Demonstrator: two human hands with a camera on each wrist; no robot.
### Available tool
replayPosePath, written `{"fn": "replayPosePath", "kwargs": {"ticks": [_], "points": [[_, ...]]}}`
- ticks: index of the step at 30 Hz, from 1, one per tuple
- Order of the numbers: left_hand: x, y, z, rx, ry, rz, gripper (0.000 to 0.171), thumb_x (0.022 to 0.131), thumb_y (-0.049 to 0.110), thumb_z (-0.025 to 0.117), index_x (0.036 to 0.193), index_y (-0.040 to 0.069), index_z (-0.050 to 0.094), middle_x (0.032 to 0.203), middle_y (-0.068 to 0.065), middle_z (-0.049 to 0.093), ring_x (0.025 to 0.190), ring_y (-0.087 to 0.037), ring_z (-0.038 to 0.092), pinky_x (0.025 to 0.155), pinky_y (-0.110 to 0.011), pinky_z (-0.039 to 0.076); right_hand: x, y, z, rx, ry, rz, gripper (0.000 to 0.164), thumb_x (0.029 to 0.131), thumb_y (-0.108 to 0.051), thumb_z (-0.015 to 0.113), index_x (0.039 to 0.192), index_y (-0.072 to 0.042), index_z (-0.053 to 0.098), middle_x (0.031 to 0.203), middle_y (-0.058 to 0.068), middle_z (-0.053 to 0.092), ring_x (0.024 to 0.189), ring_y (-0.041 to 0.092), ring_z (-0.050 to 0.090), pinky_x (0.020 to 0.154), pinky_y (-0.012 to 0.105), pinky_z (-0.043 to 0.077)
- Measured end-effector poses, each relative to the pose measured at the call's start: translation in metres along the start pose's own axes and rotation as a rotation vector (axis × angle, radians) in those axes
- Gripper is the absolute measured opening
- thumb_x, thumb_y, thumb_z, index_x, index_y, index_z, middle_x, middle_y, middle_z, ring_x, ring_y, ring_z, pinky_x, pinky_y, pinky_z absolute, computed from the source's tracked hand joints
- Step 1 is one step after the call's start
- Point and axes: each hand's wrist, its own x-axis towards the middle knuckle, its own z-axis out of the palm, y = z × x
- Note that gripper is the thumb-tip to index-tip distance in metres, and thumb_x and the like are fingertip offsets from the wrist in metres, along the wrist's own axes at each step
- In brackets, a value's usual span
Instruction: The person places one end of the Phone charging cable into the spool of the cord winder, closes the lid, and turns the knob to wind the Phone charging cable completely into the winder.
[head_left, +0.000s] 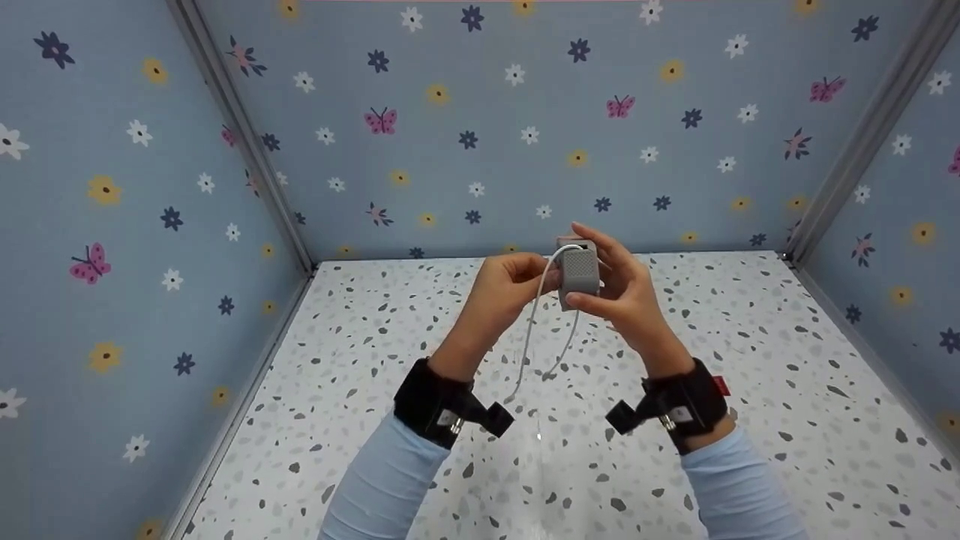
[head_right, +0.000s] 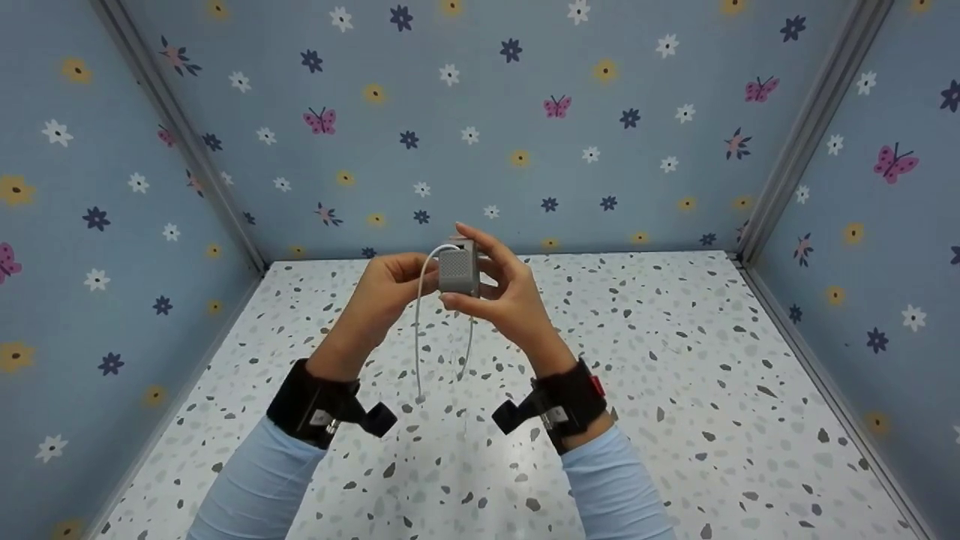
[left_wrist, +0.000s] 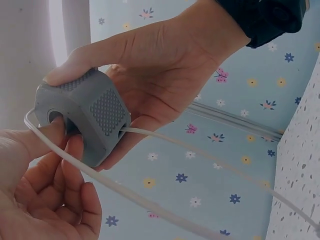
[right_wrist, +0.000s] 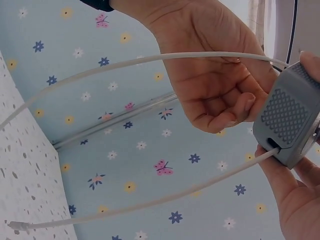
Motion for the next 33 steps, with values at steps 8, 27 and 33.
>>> {"fn": "replayPosePath", "kwargs": {"ticks": [8,27,33], "points": [[0.001,-0.013,0.004,0.274,0.087,0.375,0.011,0.084,0.011,0.074,0.094,0.006,0.072,0.091,-0.007,0.070,0.088,-0.014,0.064,0.082,-0.029,0.052,-0.002,0.000,-0.002,0.035,0.030,0.042,0.074,0.081,-0.007,0.077,0.146,-0.013,0.042,0.132,0.010,0.054,0.109,0.022,0.058,0.082,0.029,0.054],[0.000,-0.016,0.007,-0.074,0.037,0.128,0.018,0.093,0.014,0.064,0.085,-0.001,0.070,0.076,0.001,0.064,0.066,-0.010,0.050,0.060,-0.024,0.040,-0.003,0.004,-0.002,0.011,0.053,0.007,0.073,0.080,-0.003,0.077,0.144,-0.010,0.044,0.124,0.011,0.057,0.103,0.020,0.061,0.081,0.028,0.055],[-0.002,-0.013,0.010,-0.259,0.043,-0.072,0.015,0.094,0.013,0.063,0.080,0.009,0.060,0.074,0.002,0.058,0.068,-0.011,0.051,0.064,-0.024,0.044,-0.004,0.004,-0.001,-0.013,0.041,0.008,0.074,0.080,-0.005,0.078,0.145,-0.010,0.043,0.130,0.009,0.055,0.108,0.021,0.058,0.082,0.027,0.055]]}}
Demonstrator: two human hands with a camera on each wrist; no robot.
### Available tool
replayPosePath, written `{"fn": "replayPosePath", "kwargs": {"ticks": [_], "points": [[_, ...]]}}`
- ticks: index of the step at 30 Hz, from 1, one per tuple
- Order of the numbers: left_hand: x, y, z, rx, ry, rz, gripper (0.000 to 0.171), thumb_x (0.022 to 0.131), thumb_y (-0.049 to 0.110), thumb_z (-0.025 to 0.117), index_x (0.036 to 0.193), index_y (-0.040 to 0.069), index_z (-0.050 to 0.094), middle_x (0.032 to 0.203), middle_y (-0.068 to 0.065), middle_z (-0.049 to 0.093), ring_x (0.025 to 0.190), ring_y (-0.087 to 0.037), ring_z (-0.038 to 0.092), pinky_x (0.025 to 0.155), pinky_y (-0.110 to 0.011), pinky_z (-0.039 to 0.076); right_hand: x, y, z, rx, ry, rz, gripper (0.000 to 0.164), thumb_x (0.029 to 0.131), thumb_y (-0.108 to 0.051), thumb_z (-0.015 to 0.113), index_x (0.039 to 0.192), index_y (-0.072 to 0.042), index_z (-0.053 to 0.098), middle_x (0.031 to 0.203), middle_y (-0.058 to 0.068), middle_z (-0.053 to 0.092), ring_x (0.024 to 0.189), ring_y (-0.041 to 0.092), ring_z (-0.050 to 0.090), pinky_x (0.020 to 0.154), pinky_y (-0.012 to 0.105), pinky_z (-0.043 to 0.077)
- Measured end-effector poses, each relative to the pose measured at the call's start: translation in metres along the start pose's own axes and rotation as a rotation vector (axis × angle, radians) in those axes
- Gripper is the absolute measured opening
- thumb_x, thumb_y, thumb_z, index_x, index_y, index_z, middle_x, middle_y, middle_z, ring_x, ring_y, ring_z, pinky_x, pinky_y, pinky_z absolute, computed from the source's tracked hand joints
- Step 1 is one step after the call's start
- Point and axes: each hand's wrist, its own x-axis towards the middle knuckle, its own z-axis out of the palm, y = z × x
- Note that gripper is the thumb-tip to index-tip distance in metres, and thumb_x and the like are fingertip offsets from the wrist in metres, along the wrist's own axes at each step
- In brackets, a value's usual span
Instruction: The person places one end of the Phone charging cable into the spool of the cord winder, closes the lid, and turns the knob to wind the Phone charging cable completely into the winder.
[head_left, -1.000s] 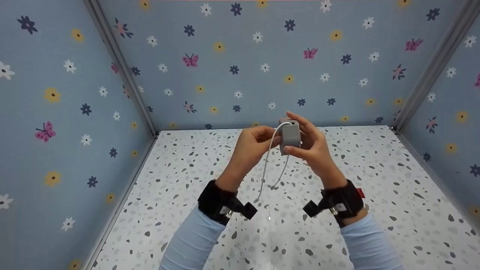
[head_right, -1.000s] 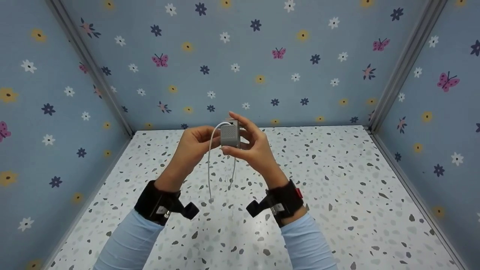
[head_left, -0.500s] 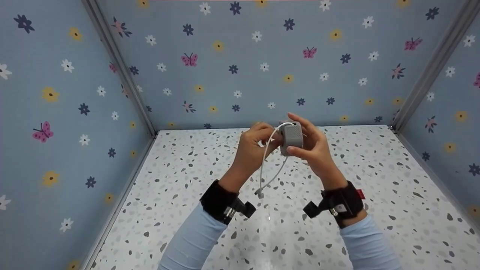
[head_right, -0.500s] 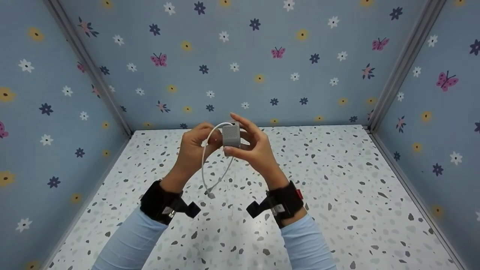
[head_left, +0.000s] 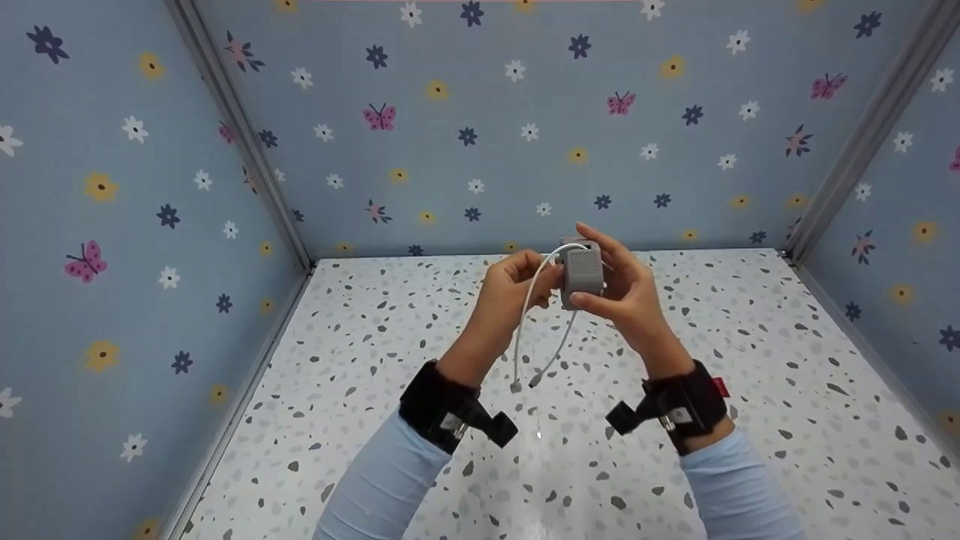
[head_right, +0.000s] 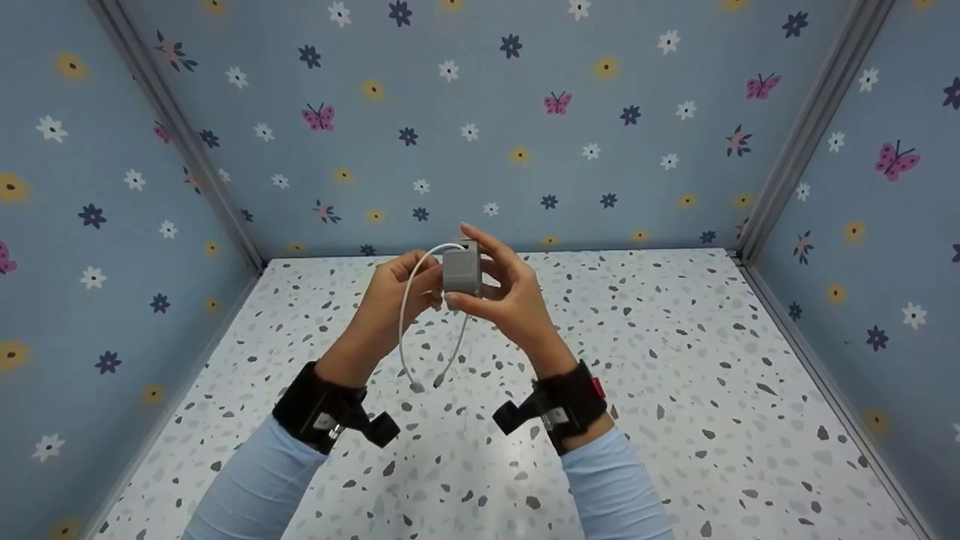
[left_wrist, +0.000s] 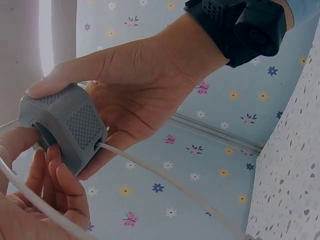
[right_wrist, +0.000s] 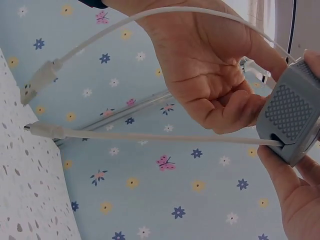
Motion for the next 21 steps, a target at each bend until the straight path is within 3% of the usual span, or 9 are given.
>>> {"fn": "replayPosePath", "kwargs": {"ticks": [5,12,16,21], "points": [[-0.0008,0.0024,-0.0001,0.023,-0.021,-0.121,0.024,0.096,0.019,0.060,0.075,0.007,0.059,0.068,0.002,0.054,0.063,-0.010,0.045,0.062,-0.023,0.041,0.0003,0.0009,-0.0007,-0.008,-0.015,-0.008,0.076,0.079,-0.013,0.080,0.145,-0.010,0.044,0.130,0.008,0.055,0.109,0.021,0.059,0.082,0.027,0.055],[-0.0010,0.0080,0.0003,0.032,-0.029,-0.158,0.021,0.096,0.017,0.060,0.078,0.005,0.063,0.068,0.004,0.055,0.063,-0.010,0.045,0.062,-0.023,0.040,0.0007,-0.0008,-0.0012,-0.015,-0.034,-0.010,0.074,0.080,-0.012,0.079,0.145,-0.011,0.043,0.131,0.008,0.055,0.107,0.020,0.059,0.078,0.026,0.055],[-0.0013,0.0096,0.0000,0.072,-0.044,-0.111,0.010,0.094,0.011,0.063,0.091,0.001,0.065,0.077,0.005,0.060,0.072,-0.009,0.053,0.070,-0.024,0.045,0.0002,-0.0021,-0.0013,-0.010,-0.035,-0.008,0.074,0.081,-0.010,0.078,0.146,-0.011,0.043,0.132,0.008,0.054,0.107,0.020,0.058,0.078,0.026,0.056],[-0.0024,0.0055,-0.0001,0.221,-0.049,0.090,0.009,0.089,0.008,0.068,0.093,0.001,0.063,0.082,0.002,0.060,0.078,-0.011,0.056,0.072,-0.024,0.048,-0.0002,-0.0017,-0.0025,-0.008,-0.032,-0.001,0.073,0.081,-0.011,0.078,0.145,-0.012,0.043,0.133,0.008,0.054,0.109,0.020,0.057,0.077,0.026,0.055]]}}
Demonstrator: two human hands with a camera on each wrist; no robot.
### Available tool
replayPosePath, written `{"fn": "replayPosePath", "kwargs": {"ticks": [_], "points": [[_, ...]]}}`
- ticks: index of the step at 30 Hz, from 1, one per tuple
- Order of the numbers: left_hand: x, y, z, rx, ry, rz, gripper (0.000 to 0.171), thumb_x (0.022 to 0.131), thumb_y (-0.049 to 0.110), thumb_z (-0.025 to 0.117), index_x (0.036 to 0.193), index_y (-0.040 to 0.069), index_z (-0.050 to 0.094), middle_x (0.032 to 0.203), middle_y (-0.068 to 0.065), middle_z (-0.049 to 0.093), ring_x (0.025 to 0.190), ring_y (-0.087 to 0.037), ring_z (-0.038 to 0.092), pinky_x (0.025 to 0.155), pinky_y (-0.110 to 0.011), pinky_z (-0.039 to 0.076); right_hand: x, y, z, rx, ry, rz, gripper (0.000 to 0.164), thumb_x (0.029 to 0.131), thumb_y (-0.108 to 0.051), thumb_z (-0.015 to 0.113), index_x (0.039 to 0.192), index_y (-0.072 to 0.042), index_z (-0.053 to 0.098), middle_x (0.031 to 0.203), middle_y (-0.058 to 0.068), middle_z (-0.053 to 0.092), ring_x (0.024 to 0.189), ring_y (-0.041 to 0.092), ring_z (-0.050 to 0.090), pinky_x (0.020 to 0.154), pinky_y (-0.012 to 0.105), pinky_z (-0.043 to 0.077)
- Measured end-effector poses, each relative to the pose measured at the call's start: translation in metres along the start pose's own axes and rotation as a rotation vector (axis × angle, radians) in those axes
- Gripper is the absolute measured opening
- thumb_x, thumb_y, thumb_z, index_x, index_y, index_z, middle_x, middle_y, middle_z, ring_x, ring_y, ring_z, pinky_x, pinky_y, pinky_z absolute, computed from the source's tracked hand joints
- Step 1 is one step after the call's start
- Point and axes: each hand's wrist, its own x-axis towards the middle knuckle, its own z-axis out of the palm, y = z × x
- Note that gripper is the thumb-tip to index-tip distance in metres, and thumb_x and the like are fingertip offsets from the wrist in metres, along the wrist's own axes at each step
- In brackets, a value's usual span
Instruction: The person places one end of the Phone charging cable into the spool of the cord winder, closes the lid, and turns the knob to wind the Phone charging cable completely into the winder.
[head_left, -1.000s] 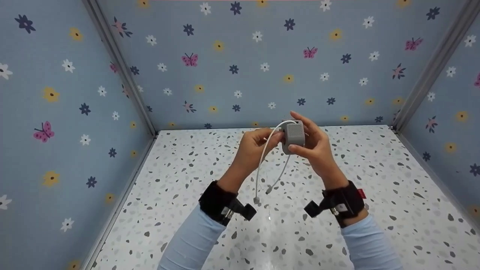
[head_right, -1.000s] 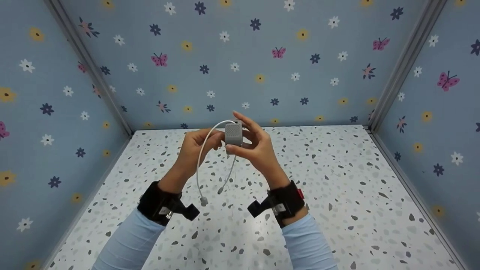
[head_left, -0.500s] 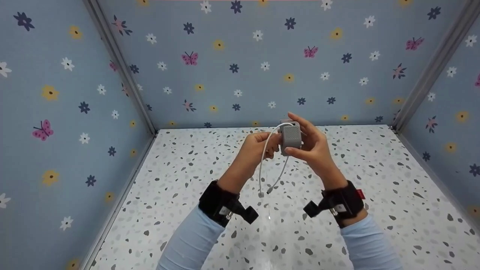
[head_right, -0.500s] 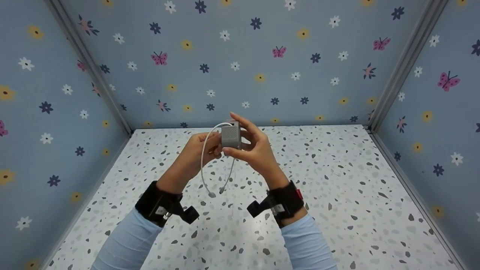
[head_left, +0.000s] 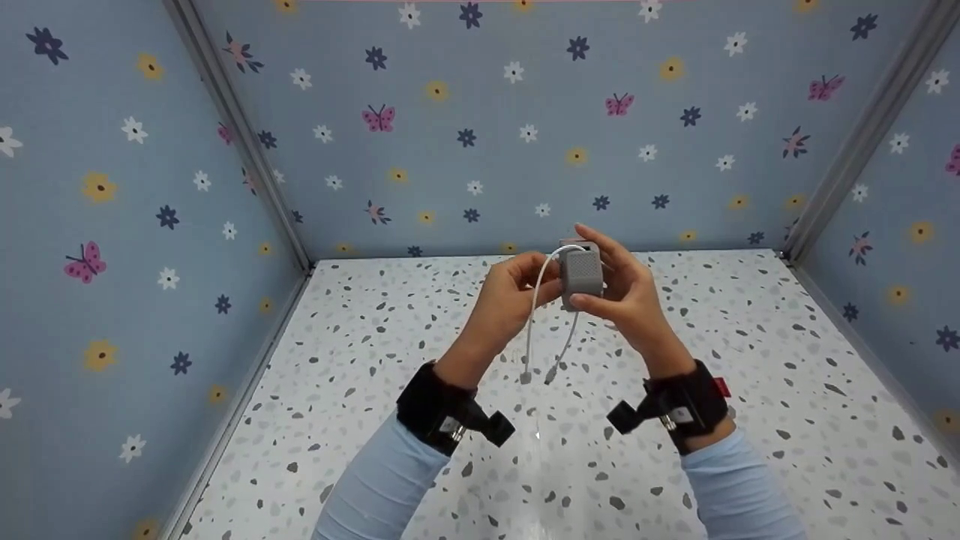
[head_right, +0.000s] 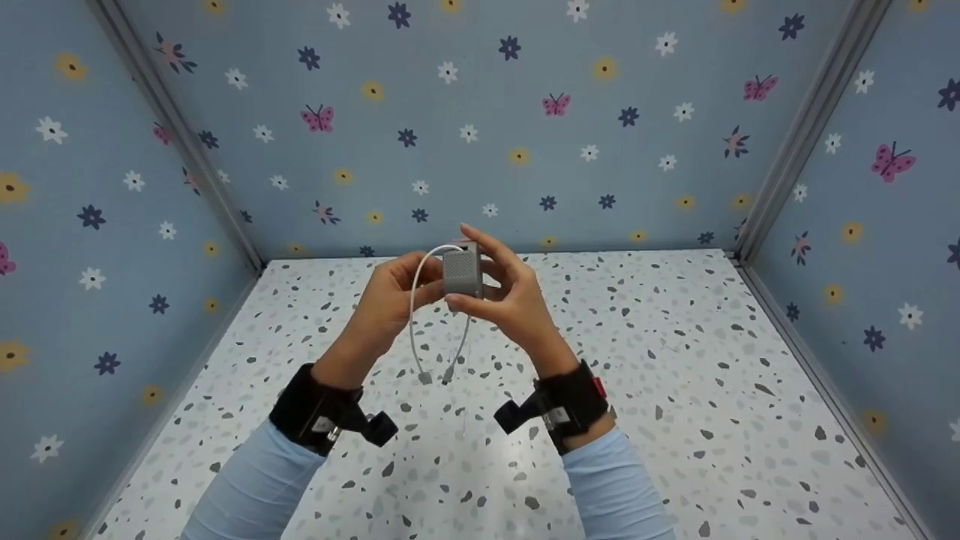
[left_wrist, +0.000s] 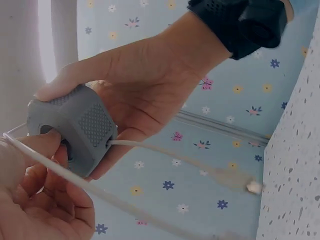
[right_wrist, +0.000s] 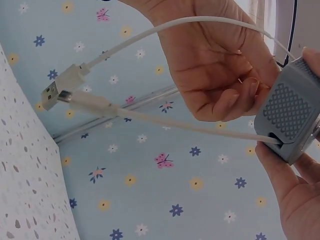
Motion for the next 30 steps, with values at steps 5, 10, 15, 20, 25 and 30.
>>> {"fn": "replayPosePath", "kwargs": {"ticks": [5,10,15,20,25,30], "points": [[0.000,-0.006,0.000,0.350,0.071,0.345,0.006,0.088,0.007,0.069,0.086,0.005,0.064,0.081,-0.003,0.058,0.074,-0.015,0.053,0.069,-0.023,0.047,0.000,0.002,0.000,0.017,0.002,0.000,0.074,0.080,-0.014,0.080,0.145,-0.012,0.044,0.131,0.008,0.055,0.107,0.020,0.058,0.078,0.026,0.055],[0.003,-0.011,0.001,0.622,0.184,0.651,0.013,0.087,0.000,0.067,0.078,0.006,0.061,0.079,-0.007,0.056,0.075,-0.019,0.051,0.067,-0.023,0.046,0.000,0.003,0.001,0.028,0.010,-0.007,0.074,0.079,-0.011,0.080,0.144,-0.010,0.045,0.131,0.009,0.056,0.104,0.020,0.060,0.078,0.027,0.056],[0.001,-0.014,0.001,0.578,0.179,0.637,0.010,0.089,0.005,0.067,0.080,0.006,0.062,0.082,-0.007,0.057,0.067,-0.013,0.049,0.060,-0.022,0.044,-0.001,0.002,0.001,0.031,-0.005,0.000,0.073,0.080,-0.008,0.078,0.145,-0.011,0.044,0.133,0.009,0.055,0.107,0.021,0.058,0.079,0.027,0.055],[-0.002,-0.012,0.001,0.260,0.032,0.348,0.011,0.093,0.013,0.064,0.093,0.004,0.069,0.084,-0.004,0.065,0.063,-0.009,0.051,0.056,-0.023,0.043,-0.003,0.001,-0.004,0.038,0.013,0.011,0.071,0.081,-0.006,0.076,0.145,-0.012,0.044,0.128,0.008,0.057,0.104,0.019,0.060,0.079,0.027,0.054],[0.000,-0.008,0.003,-0.066,-0.004,0.049,0.015,0.095,0.014,0.061,0.088,0.004,0.069,0.071,0.001,0.060,0.061,-0.012,0.055,0.052,-0.023,0.046,-0.003,0.001,-0.005,0.032,0.035,0.013,0.073,0.080,-0.005,0.078,0.145,-0.011,0.044,0.126,0.009,0.058,0.103,0.020,0.061,0.079,0.026,0.055],[0.002,-0.006,0.004,-0.246,0.042,-0.186,0.021,0.092,0.016,0.065,0.073,0.014,0.058,0.069,0.004,0.054,0.059,-0.008,0.047,0.051,-0.020,0.039,-0.003,0.003,-0.002,0.007,0.021,0.007,0.075,0.079,-0.004,0.078,0.145,-0.010,0.043,0.131,0.007,0.056,0.109,0.021,0.059,0.081,0.027,0.055]]}}
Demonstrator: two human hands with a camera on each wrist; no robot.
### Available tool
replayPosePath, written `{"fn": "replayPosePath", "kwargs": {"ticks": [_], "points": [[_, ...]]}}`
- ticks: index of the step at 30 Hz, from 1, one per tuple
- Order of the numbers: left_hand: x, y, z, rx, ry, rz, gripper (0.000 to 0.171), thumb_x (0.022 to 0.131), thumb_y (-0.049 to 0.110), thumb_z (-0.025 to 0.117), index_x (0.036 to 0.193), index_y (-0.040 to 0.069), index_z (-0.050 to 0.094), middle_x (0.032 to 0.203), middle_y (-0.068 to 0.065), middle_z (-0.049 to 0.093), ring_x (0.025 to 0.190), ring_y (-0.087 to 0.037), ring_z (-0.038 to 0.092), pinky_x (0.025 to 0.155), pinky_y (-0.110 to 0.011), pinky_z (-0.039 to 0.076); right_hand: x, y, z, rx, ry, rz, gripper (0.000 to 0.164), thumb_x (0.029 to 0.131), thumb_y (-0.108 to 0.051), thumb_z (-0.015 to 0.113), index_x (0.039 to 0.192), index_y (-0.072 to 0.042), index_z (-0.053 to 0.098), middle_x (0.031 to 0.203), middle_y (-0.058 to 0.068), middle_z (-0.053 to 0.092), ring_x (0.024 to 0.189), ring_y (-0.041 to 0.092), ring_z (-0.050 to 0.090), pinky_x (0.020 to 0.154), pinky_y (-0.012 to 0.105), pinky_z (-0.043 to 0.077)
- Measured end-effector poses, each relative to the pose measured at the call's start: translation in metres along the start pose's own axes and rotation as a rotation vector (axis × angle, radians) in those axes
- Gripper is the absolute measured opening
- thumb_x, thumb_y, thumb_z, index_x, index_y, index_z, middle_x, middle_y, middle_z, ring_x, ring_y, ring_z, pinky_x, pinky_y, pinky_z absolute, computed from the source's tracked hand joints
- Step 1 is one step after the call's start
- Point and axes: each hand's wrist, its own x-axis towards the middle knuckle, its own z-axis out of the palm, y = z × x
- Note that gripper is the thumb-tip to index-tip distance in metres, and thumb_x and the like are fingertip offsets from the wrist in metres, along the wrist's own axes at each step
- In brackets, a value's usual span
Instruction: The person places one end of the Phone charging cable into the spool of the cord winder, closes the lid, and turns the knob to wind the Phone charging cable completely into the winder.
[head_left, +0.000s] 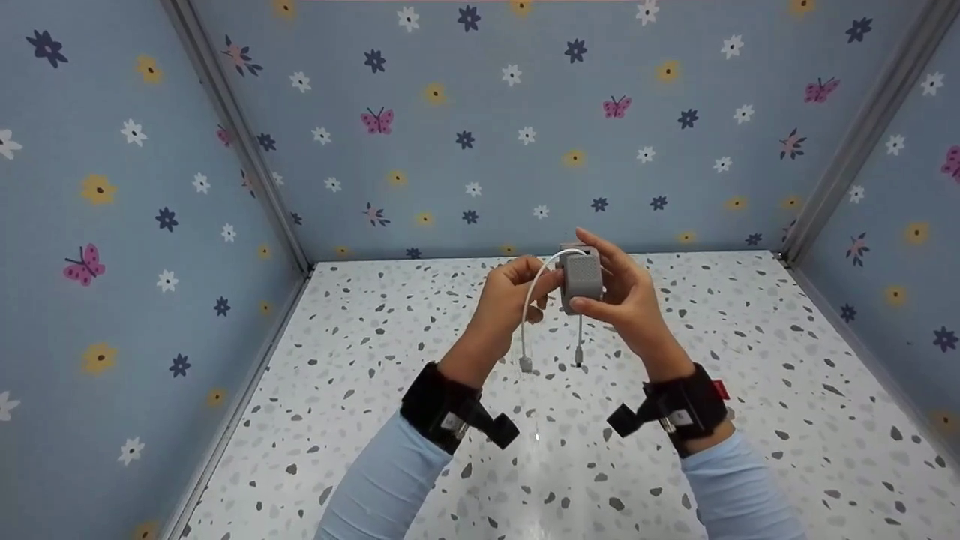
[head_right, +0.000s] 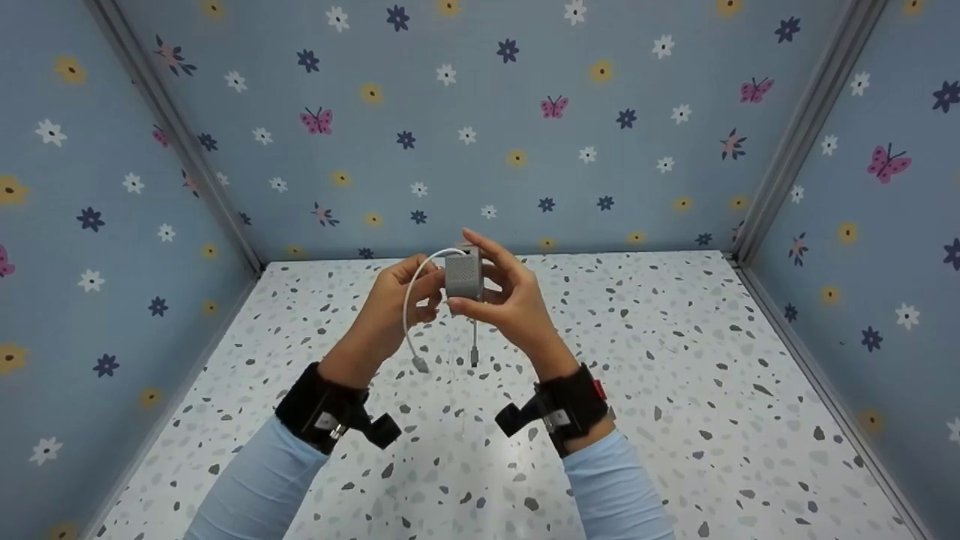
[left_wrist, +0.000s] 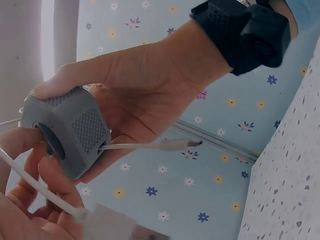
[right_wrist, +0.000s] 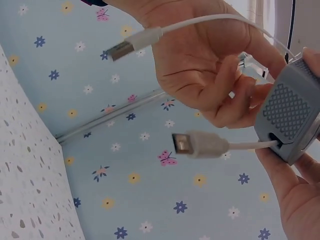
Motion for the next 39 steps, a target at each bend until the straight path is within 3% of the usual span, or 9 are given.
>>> {"fn": "replayPosePath", "kwargs": {"ticks": [3,6,10,14,20,25,29,34,39], "points": [[0.000,0.001,-0.001,-0.010,-0.017,-0.130,0.023,0.093,0.022,0.064,0.072,0.014,0.059,0.068,0.005,0.053,0.056,-0.007,0.041,0.050,-0.020,0.032,-0.001,0.001,0.000,-0.008,-0.021,-0.012,0.074,0.080,-0.005,0.077,0.146,-0.010,0.042,0.134,0.008,0.054,0.111,0.021,0.058,0.082,0.027,0.055],[-0.001,0.003,-0.003,0.003,-0.044,-0.206,0.026,0.094,0.025,0.062,0.071,0.013,0.063,0.066,0.005,0.055,0.054,-0.006,0.038,0.049,-0.021,0.029,-0.002,0.003,0.000,-0.011,-0.042,-0.024,0.074,0.081,-0.008,0.078,0.146,-0.011,0.042,0.136,0.015,0.051,0.113,0.022,0.058,0.083,0.027,0.054],[-0.001,0.005,-0.005,0.021,-0.036,-0.197,0.019,0.092,0.019,0.063,0.077,0.008,0.067,0.067,0.005,0.057,0.055,-0.006,0.039,0.049,-0.020,0.031,-0.002,0.003,0.000,-0.016,-0.047,-0.024,0.074,0.080,-0.009,0.078,0.145,-0.012,0.043,0.138,0.024,0.046,0.115,0.023,0.058,0.085,0.028,0.054],[-0.001,0.006,-0.004,0.071,-0.040,-0.131,0.015,0.090,0.016,0.064,0.092,0.003,0.070,0.071,0.005,0.059,0.062,-0.008,0.042,0.053,-0.020,0.036,-0.002,0.001,0.000,-0.024,-0.036,-0.016,0.075,0.080,-0.006,0.078,0.146,-0.009,0.042,0.137,0.017,0.049,0.112,0.023,0.058,0.083,0.028,0.055],[-0.003,0.003,-0.003,0.201,-0.046,0.101,0.011,0.087,0.010,0.070,0.093,0.001,0.069,0.078,0.005,0.061,0.066,-0.010,0.047,0.060,-0.022,0.039,-0.002,0.000,-0.001,-0.007,-0.034,0.006,0.074,0.081,-0.011,0.078,0.146,-0.012,0.042,0.134,0.007,0.053,0.109,0.021,0.057,0.079,0.026,0.054],[-0.002,-0.007,-0.004,0.457,0.001,0.430,0.006,0.085,0.006,0.072,0.087,0.006,0.067,0.084,-0.002,0.062,0.065,-0.014,0.046,0.058,-0.022,0.041,-0.005,0.004,-0.001,-0.013,-0.018,0.046,0.073,0.083,-0.009,0.076,0.147,-0.011,0.041,0.130,0.009,0.054,0.109,0.022,0.058,0.082,0.028,0.053],[0.000,-0.014,-0.005,0.625,0.048,0.668,0.007,0.086,0.004,0.071,0.082,0.007,0.065,0.080,-0.005,0.058,0.061,-0.009,0.043,0.053,-0.021,0.039,-0.005,0.007,0.000,-0.009,-0.001,0.063,0.073,0.082,-0.004,0.074,0.147,-0.009,0.040,0.125,0.010,0.056,0.104,0.021,0.060,0.080,0.028,0.054],[0.002,-0.016,-0.004,0.755,0.098,0.836,0.015,0.088,0.003,0.068,0.075,0.008,0.062,0.079,-0.005,0.056,0.057,-0.010,0.038,0.055,-0.022,0.034,-0.005,0.008,0.000,-0.028,0.005,0.051,0.073,0.081,-0.002,0.073,0.147,-0.007,0.040,0.125,0.011,0.056,0.105,0.022,0.059,0.081,0.028,0.054],[0.004,-0.017,-0.005,0.862,0.133,0.987,0.022,0.090,0.003,0.065,0.070,0.008,0.058,0.080,-0.005,0.058,0.065,-0.013,0.047,0.059,-0.025,0.039,-0.004,0.007,0.001,-0.034,-0.010,0.042,0.074,0.081,-0.001,0.074,0.147,-0.007,0.040,0.127,0.012,0.055,0.108,0.023,0.058,0.082,0.029,0.055]]}}
